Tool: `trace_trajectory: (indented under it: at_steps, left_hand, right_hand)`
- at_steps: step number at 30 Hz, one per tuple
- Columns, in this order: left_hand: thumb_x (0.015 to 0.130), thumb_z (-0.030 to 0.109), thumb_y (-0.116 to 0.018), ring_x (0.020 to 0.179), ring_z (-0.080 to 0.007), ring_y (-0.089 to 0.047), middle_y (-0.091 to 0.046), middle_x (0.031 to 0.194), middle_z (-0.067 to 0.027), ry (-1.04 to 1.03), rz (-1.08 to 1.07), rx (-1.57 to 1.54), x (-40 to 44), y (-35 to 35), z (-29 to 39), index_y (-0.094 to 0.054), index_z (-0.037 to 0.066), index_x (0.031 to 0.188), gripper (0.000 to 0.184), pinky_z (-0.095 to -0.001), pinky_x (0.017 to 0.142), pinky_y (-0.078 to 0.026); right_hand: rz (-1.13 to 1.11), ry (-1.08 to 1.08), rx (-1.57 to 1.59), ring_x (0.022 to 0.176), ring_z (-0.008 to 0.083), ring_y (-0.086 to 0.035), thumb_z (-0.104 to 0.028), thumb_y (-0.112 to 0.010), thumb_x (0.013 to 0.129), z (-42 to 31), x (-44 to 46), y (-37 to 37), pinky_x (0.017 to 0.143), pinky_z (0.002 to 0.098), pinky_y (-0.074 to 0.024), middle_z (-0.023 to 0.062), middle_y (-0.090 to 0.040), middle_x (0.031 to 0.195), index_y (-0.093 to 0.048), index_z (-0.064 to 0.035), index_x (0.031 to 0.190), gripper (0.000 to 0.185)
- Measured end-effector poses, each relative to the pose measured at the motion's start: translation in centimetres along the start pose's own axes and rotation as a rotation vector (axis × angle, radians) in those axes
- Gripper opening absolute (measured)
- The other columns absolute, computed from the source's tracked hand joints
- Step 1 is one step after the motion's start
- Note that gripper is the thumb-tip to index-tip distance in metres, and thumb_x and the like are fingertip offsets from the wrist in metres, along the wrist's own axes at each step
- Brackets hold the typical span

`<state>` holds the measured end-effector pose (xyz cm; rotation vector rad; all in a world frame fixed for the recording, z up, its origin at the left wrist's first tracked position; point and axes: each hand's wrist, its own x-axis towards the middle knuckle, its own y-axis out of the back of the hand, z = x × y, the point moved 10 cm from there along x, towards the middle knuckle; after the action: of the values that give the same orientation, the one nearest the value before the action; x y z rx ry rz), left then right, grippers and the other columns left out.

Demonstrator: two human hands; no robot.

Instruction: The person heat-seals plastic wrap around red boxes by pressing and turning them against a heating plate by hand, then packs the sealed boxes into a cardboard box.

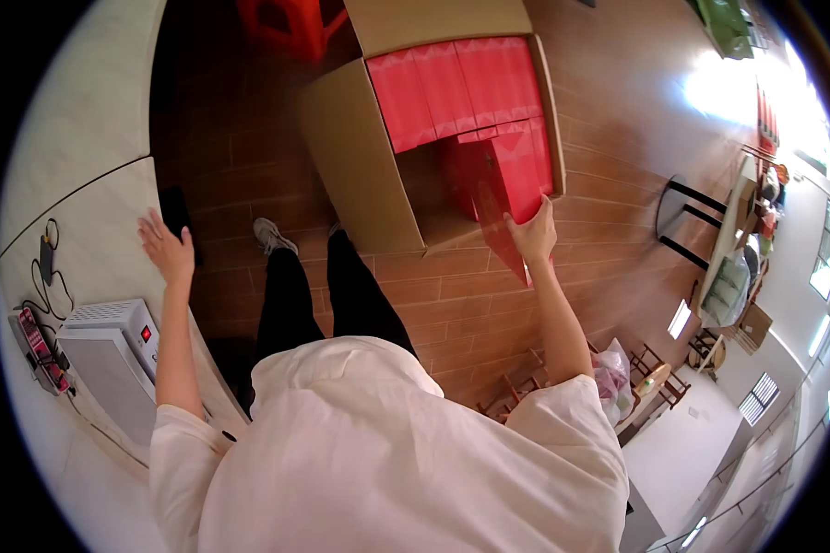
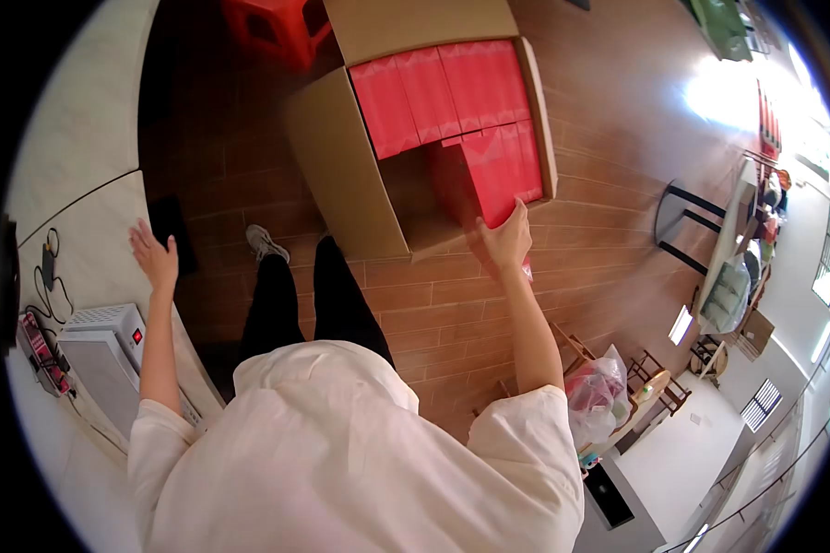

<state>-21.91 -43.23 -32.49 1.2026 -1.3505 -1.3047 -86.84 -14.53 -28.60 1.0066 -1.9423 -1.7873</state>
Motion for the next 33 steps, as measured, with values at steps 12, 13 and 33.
trace_trajectory:
  at_steps: [12,13,33]
  left_hand:
    - [0.084,0.037,-0.062,0.135,-0.0523,-0.01,-0.002,0.148,-0.0336,-0.038,-0.175,0.088,0.7,-1.2,-1.0,0.001,0.004,0.147,0.095,-0.0518,0.111,-0.018]
    - [0.084,0.038,-0.062,0.135,-0.0524,-0.009,-0.001,0.147,-0.0341,-0.039,-0.172,0.084,0.6,-1.2,-1.1,0.001,0.003,0.147,0.096,-0.0516,0.111,-0.017]
    - [0.079,0.055,-0.062,0.136,-0.0511,-0.007,0.0,0.146,-0.0367,-0.041,-0.115,0.209,0.9,-2.1,-1.4,0.005,-0.004,0.144,0.11,-0.0549,0.109,-0.014]
  right_hand:
    - [-0.194,-0.098,0.085,0.114,0.0351,-0.051,-0.045,-0.075,0.067,4.1,2.2,-13.2,0.089,0.0429,-0.0452,0.0195,-0.047,0.129,-0.035,0.0029,0.131,0.089]
    - [-0.223,-0.124,0.086,0.115,0.0354,-0.05,-0.043,-0.076,0.067,4.5,1.9,-13.3,0.09,0.0427,-0.0451,0.0204,-0.047,0.129,-0.034,0.004,0.131,0.09]
    - [-0.208,-0.066,-0.025,0.104,0.0358,-0.055,-0.034,-0.078,0.064,3.3,2.2,-12.0,0.084,0.0427,-0.0478,0.0194,-0.052,0.117,-0.038,0.0028,0.125,0.081]
